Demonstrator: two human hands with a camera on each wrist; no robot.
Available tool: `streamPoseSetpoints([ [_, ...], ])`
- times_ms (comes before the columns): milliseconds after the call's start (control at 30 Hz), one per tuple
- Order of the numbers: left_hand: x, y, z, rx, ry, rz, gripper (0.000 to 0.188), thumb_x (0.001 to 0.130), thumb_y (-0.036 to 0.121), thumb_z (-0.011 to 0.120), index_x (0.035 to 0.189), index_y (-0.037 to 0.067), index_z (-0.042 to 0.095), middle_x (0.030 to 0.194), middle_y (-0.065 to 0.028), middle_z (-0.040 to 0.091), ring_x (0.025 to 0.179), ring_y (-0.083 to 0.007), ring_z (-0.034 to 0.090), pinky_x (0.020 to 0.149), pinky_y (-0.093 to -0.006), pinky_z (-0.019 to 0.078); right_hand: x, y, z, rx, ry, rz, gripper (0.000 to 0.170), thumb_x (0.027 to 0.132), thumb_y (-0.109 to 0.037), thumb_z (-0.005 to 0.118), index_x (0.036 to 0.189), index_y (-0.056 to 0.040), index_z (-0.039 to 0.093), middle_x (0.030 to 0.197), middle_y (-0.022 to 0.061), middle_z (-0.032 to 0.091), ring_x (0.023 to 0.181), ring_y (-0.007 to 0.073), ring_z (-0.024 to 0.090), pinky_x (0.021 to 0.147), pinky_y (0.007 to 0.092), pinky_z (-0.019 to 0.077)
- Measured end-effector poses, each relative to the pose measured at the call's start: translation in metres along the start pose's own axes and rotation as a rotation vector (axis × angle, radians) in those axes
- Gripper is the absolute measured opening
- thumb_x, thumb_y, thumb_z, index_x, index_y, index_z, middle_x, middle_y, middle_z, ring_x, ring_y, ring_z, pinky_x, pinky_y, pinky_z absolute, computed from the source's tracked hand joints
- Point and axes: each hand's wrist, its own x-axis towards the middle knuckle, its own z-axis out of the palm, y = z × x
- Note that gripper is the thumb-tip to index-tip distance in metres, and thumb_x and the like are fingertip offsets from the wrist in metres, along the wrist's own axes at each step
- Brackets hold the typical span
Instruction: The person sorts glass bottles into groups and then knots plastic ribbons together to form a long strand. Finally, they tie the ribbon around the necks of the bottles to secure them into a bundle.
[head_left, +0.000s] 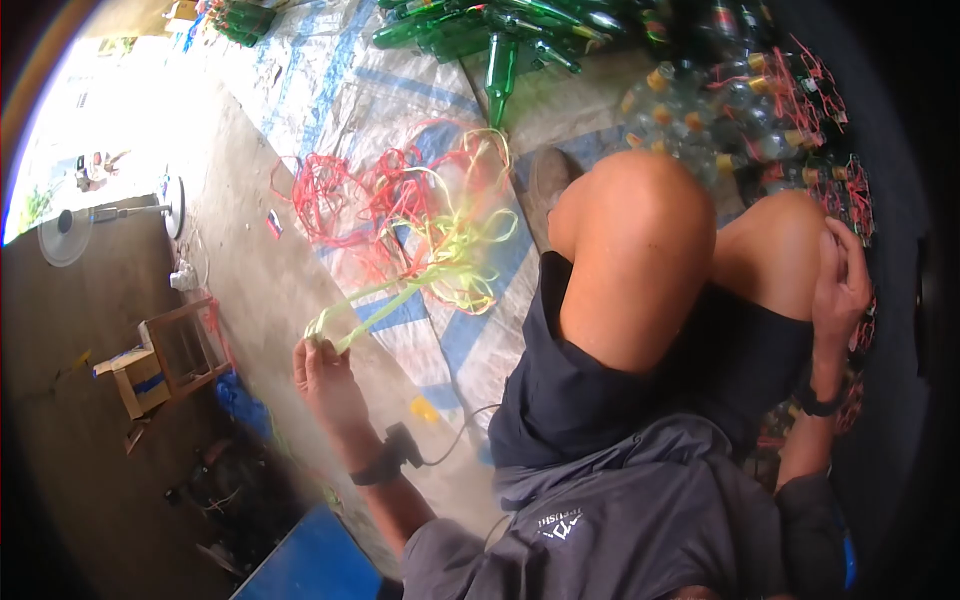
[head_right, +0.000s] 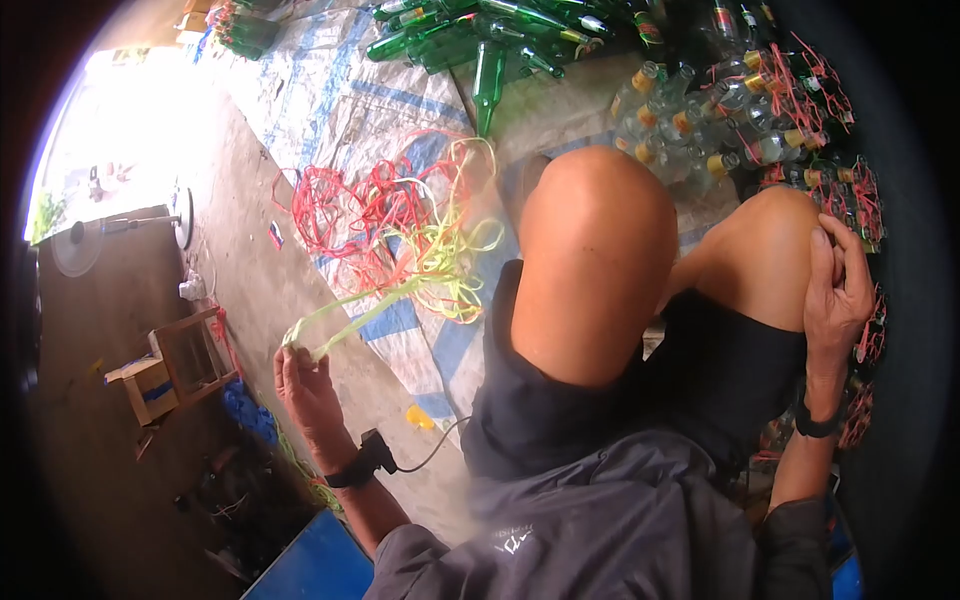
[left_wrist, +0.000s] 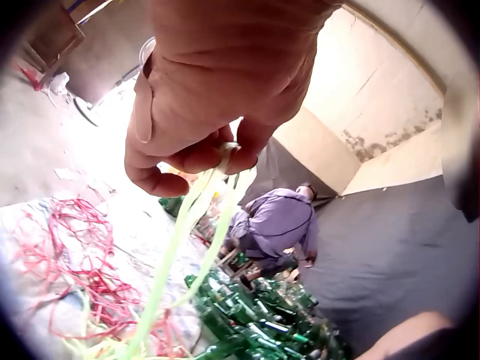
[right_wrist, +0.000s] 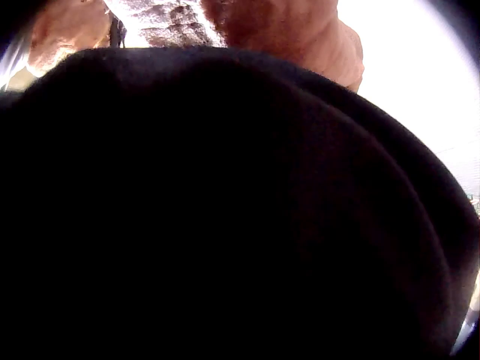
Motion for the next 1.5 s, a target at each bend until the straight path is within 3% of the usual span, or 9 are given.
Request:
streamPoseSetpoints([
  [367, -0.021, 0.031, 0.029, -0.024, -0.178, 0.248, 0.013, 0.105, 0.015, 0.054, 0.110, 0.006, 0.063, 0.087, -0.0011, 0.058, 0.078, -0.0116, 0.053, 0.095, -0.0432, 0.0504, 0.011, -0.008, -0.015, 0.095, -0.189, 0.018, 0.018, 0.100, -0.006, 0.065, 0.117, 0.0007, 0.068, 0.080, -0.0042, 0.052, 0.071, 0.0045, 0.044, 0.066, 0.0196, 0.0407],
  [600, -0.045, 0.064, 0.059, -0.050, -0.317, 0.281, 0.013, 0.107, 0.013, 0.054, 0.110, 0.005, 0.063, 0.078, 0.0005, 0.052, 0.069, -0.0087, 0.042, 0.076, -0.0304, 0.0475, 0.013, -0.097, -0.020, 0.317, -0.283, -0.203, 0.026, 0.095, -0.001, 0.066, 0.121, 0.0008, 0.066, 0.084, -0.0002, 0.061, 0.077, 0.0067, 0.055, 0.071, 0.0212, 0.0457],
  [800, -0.078, 0.087, 0.102, 0.027, -0.336, 0.316, 0.015, 0.106, 0.010, 0.056, 0.116, 0.002, 0.064, 0.085, -0.0050, 0.063, 0.069, -0.0092, 0.051, 0.071, -0.0254, 0.0480, 0.017, -0.174, 0.021, 0.732, -0.642, -0.432, 0.039, 0.083, 0.004, 0.069, 0.122, 0.0041, 0.061, 0.097, 0.0132, 0.066, 0.082, 0.0238, 0.066, 0.069, 0.0318, 0.0538],
  [900, -0.093, 0.096, 0.116, 0.018, -0.424, 0.331, 0.017, 0.105, 0.010, 0.056, 0.117, 0.000, 0.064, 0.091, -0.0080, 0.067, 0.076, -0.0117, 0.060, 0.074, -0.0264, 0.0514, 0.007, -0.205, 0.059, 0.867, -0.585, -0.473, 0.047, 0.085, 0.001, 0.070, 0.130, 0.0020, 0.059, 0.109, 0.0155, 0.067, 0.099, 0.0240, 0.066, 0.086, 0.0332, 0.0528],
  [967, -0.101, 0.101, 0.126, 0.001, -0.525, 0.340, 0.018, 0.105, 0.010, 0.057, 0.117, -0.001, 0.064, 0.093, -0.0091, 0.068, 0.082, -0.0133, 0.064, 0.077, -0.0271, 0.0531, 0.004, -0.222, 0.081, 0.913, -0.565, -0.542, 0.049, 0.086, -0.008, 0.071, 0.131, 0.0042, 0.054, 0.111, 0.0208, 0.065, 0.111, 0.0370, 0.064, 0.094, 0.0451, 0.0509],
  [1100, -0.113, 0.111, 0.151, 0.050, -0.582, 0.410, 0.019, 0.105, 0.011, 0.057, 0.116, -0.002, 0.064, 0.091, -0.0084, 0.067, 0.080, -0.0132, 0.062, 0.075, -0.0263, 0.0517, 0.002, -0.240, 0.102, 1.067, -0.788, -0.487, 0.042, 0.088, -0.011, 0.069, 0.127, 0.0044, 0.058, 0.113, 0.0207, 0.064, 0.115, 0.0357, 0.059, 0.100, 0.0446, 0.0469],
  [1200, -0.104, 0.106, 0.149, 0.057, -0.517, 0.423, 0.018, 0.105, 0.012, 0.057, 0.113, -0.002, 0.065, 0.087, -0.0068, 0.064, 0.076, -0.0117, 0.059, 0.073, -0.0248, 0.0493, 0.010, -0.238, 0.111, 0.869, -0.871, -0.586, 0.023, 0.094, -0.008, 0.066, 0.115, 0.0011, 0.067, 0.096, 0.0111, 0.071, 0.092, 0.0230, 0.069, 0.082, 0.0351, 0.0542],
  [1300, -0.092, 0.101, 0.144, 0.036, -0.428, 0.377, 0.016, 0.106, 0.012, 0.056, 0.110, -0.001, 0.065, 0.085, -0.0055, 0.063, 0.073, -0.0088, 0.056, 0.070, -0.0224, 0.0461, 0.016, -0.226, 0.116, 1.281, -1.083, -0.070, 0.016, 0.099, -0.007, 0.063, 0.108, 0.0041, 0.071, 0.087, 0.0062, 0.070, 0.077, 0.0125, 0.067, 0.073, 0.0289, 0.0565],
  [1500, -0.075, 0.095, 0.133, 0.010, -0.357, 0.346, 0.012, 0.105, 0.011, 0.056, 0.103, 0.004, 0.065, 0.081, -0.0033, 0.062, 0.067, -0.0050, 0.048, 0.061, -0.0202, 0.0361, 0.034, -0.222, 0.106, 1.337, -1.050, 0.106, 0.020, 0.101, -0.014, 0.064, 0.109, 0.0027, 0.071, 0.085, 0.0054, 0.072, 0.079, 0.0113, 0.068, 0.075, 0.0268, 0.0564],
])
